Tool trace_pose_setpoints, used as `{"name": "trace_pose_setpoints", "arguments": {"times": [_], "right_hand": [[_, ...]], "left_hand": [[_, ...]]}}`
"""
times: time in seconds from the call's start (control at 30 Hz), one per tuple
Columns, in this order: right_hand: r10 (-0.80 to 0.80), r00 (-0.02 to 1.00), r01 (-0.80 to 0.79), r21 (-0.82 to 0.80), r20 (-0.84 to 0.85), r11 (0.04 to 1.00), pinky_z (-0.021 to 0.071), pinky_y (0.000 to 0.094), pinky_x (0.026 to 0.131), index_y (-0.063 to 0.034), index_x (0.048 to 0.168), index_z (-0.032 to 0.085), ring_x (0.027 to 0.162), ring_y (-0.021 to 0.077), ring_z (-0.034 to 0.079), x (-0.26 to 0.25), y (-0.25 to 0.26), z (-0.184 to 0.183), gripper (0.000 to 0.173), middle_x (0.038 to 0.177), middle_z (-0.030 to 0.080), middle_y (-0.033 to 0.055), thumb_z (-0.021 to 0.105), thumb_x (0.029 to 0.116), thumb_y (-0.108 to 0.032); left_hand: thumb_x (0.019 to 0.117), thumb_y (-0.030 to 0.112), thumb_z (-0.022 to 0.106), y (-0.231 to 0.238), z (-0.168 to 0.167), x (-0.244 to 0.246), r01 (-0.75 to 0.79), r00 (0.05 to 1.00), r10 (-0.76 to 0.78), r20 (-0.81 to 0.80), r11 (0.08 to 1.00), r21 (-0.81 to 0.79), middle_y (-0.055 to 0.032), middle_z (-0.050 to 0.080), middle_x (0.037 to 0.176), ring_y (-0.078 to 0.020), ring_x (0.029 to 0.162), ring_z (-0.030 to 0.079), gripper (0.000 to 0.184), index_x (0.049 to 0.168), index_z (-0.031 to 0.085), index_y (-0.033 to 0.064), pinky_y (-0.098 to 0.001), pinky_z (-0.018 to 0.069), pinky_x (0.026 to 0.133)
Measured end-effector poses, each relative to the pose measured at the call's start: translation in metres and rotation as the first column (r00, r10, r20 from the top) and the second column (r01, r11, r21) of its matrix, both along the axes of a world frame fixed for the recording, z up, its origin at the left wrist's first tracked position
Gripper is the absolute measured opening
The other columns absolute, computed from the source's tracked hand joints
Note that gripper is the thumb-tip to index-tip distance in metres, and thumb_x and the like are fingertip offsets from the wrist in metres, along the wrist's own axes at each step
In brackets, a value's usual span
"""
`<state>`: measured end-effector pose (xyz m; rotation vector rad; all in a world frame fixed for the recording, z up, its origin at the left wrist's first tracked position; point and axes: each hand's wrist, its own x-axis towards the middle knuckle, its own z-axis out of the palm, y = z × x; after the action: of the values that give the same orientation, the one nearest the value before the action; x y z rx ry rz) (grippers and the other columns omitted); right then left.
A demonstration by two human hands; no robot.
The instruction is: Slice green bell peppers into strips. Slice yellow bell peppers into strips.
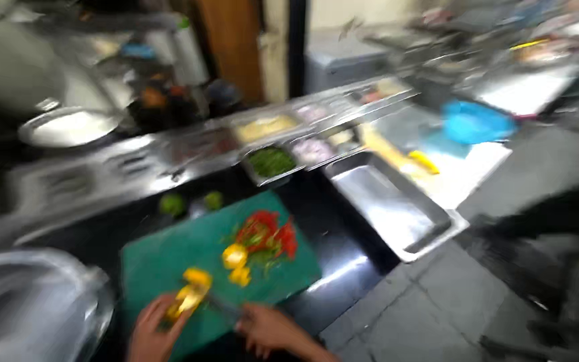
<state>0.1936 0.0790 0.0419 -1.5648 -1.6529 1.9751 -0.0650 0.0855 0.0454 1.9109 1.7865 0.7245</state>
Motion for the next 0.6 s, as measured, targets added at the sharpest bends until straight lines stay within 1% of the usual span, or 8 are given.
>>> {"name": "trace_pose_setpoints", "arguments": {"times": [0.03, 0.07, 0.17, 0.23, 0.33, 0.47, 0.53, 0.6], "right_hand": [[-0.002, 1.0, 0.002, -0.007, 0.026, 1.0, 0.0601, 0.0457, 0.067, -0.0102, 0.141, 0.053, 0.073, 0.0264, 0.071, -0.001, 0.0, -0.005, 0.043, 0.097, 0.071, 0.015, 0.051, 0.1078, -0.038], [0.005, 0.998, -0.006, 0.019, 0.067, 1.0, 0.0602, 0.0454, 0.067, -0.0096, 0.136, 0.056, 0.073, 0.0256, 0.07, -0.005, -0.002, -0.006, 0.041, 0.096, 0.07, 0.0137, 0.051, 0.1076, -0.039], [0.024, 0.974, -0.054, 0.126, 0.225, 0.991, 0.0583, 0.05, 0.074, -0.0073, 0.125, 0.063, 0.077, 0.0289, 0.07, -0.015, -0.013, -0.002, 0.038, 0.094, 0.069, 0.0142, 0.05, 0.1075, -0.039], [0.037, 0.953, -0.092, 0.172, 0.302, 0.981, 0.057, 0.0516, 0.077, -0.007, 0.123, 0.063, 0.082, 0.0308, 0.07, -0.02, -0.021, 0.0, 0.038, 0.093, 0.07, 0.0146, 0.047, 0.1088, -0.038], [0.078, 0.918, -0.165, 0.197, 0.389, 0.966, 0.0541, 0.0544, 0.085, -0.0057, 0.126, 0.062, 0.097, 0.0356, 0.07, -0.024, -0.027, 0.011, 0.038, 0.102, 0.07, 0.018, 0.044, 0.1101, -0.034], [0.111, 0.927, -0.191, 0.197, 0.357, 0.962, 0.0539, 0.0527, 0.082, -0.0059, 0.123, 0.062, 0.093, 0.0336, 0.069, -0.028, -0.02, 0.006, 0.037, 0.097, 0.069, 0.0163, 0.042, 0.1105, -0.035], [0.124, 0.936, -0.195, 0.191, 0.329, 0.962, 0.054, 0.0519, 0.083, -0.0059, 0.124, 0.062, 0.092, 0.0327, 0.069, -0.033, -0.011, 0.005, 0.038, 0.097, 0.069, 0.0156, 0.042, 0.1108, -0.035], [0.127, 0.944, -0.191, 0.188, 0.304, 0.963, 0.0542, 0.0501, 0.083, -0.0055, 0.122, 0.062, 0.091, 0.0311, 0.069, -0.041, -0.002, 0.005, 0.037, 0.096, 0.068, 0.0156, 0.042, 0.1111, -0.034]], "left_hand": [[0.0884, 0.024, 0.076, 0.001, -0.019, -0.006, -0.016, 0.999, 0.013, 0.034, 0.995, 0.094, -0.0251, 0.066, 0.127, -0.0398, 0.121, 0.063, 0.038, 0.114, 0.073, -0.0043, -0.0529, 0.0504, 0.104], [0.0888, 0.023, 0.075, -0.002, -0.03, -0.011, -0.032, 0.998, 0.024, 0.061, 0.991, 0.133, -0.0227, 0.067, 0.126, -0.0371, 0.118, 0.065, 0.035, 0.112, 0.074, -0.0025, -0.0521, 0.053, 0.101], [0.0896, 0.018, 0.076, -0.012, -0.042, -0.02, -0.06, 0.991, 0.041, 0.129, 0.987, 0.148, -0.0169, 0.068, 0.125, -0.0288, 0.117, 0.066, 0.026, 0.108, 0.074, 0.0003, -0.0468, 0.0552, 0.1], [0.0904, 0.017, 0.075, -0.016, -0.046, -0.021, -0.07, 0.989, 0.049, 0.136, 0.986, 0.15, -0.0149, 0.067, 0.128, -0.0265, 0.12, 0.065, 0.023, 0.108, 0.075, 0.0016, -0.0458, 0.0545, 0.102], [0.0909, 0.015, 0.075, -0.02, -0.048, -0.019, -0.081, 0.986, 0.057, 0.158, 0.985, 0.151, -0.014, 0.066, 0.13, -0.0252, 0.12, 0.064, 0.022, 0.109, 0.075, 0.0024, -0.0453, 0.0547, 0.101], [0.09, 0.013, 0.075, -0.021, -0.048, -0.018, -0.083, 0.982, 0.054, 0.18, 0.984, 0.16, -0.0143, 0.066, 0.13, -0.0249, 0.12, 0.064, 0.022, 0.109, 0.074, 0.0023, -0.0447, 0.0548, 0.101], [0.0904, 0.013, 0.075, -0.022, -0.049, -0.019, -0.072, 0.982, 0.04, 0.183, 0.983, 0.17, -0.0144, 0.066, 0.129, -0.0242, 0.12, 0.064, 0.021, 0.108, 0.074, 0.0022, -0.0434, 0.055, 0.101], [0.0906, 0.013, 0.074, -0.022, -0.05, -0.02, -0.064, 0.981, 0.03, 0.19, 0.982, 0.176, -0.0147, 0.066, 0.129, -0.0238, 0.12, 0.064, 0.02, 0.107, 0.074, 0.0014, -0.0424, 0.055, 0.101]]}}
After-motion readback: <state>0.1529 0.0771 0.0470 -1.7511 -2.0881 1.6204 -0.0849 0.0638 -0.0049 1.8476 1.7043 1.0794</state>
